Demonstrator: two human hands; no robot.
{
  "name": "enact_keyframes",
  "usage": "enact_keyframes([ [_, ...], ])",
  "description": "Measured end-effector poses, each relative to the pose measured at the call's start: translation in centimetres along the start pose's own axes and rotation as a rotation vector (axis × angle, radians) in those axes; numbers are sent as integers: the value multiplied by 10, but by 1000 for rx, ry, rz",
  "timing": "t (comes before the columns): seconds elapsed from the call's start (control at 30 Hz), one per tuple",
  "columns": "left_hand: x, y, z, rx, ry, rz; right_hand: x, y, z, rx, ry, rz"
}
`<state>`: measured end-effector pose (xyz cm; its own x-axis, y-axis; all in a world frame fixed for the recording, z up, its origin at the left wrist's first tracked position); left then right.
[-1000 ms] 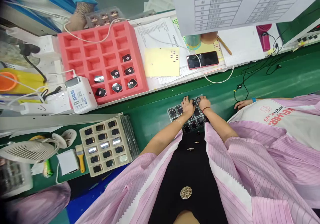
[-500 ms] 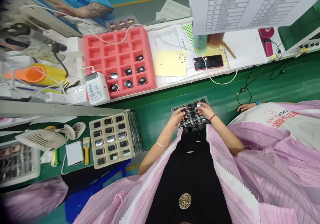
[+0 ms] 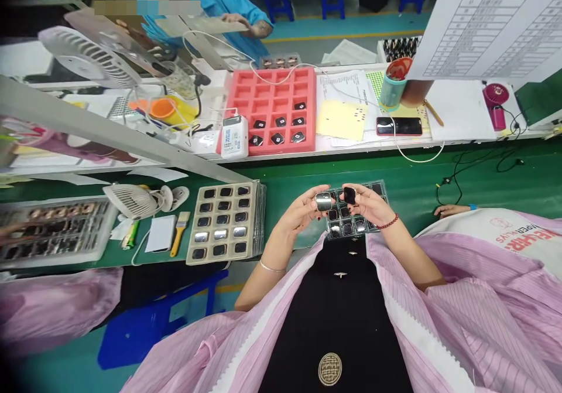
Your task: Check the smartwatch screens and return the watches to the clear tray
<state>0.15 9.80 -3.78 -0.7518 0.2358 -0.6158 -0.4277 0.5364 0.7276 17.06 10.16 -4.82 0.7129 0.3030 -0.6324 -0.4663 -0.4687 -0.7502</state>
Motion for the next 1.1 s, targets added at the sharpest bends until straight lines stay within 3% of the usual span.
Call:
enact_keyframes([
  [0.17,-5,10,-5,-28,39,129,-17,-9,-8,30,44,-141],
  [0.67,-32,15,-3,-125,98,377,-15,-27,-25,136,202,-401],
  [0.9,-28,14,-8,-129,185,383,-16,-26,-30,147,276,-448],
  [1.1,-27,10,-11,-135,135,366,-21,-18,-31,121,263,-434],
])
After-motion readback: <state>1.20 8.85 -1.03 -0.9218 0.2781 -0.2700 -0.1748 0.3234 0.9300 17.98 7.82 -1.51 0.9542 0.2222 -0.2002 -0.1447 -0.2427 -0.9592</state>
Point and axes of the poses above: each hand's wrist, its own z-axis towards the middle knuckle, its own x-axis out of the back of the hand, y = z × x, the point moved 8 cm from there along z, towards the middle knuckle, and after that the axes turned 3 degrees about -z, right-handed, at the moved point
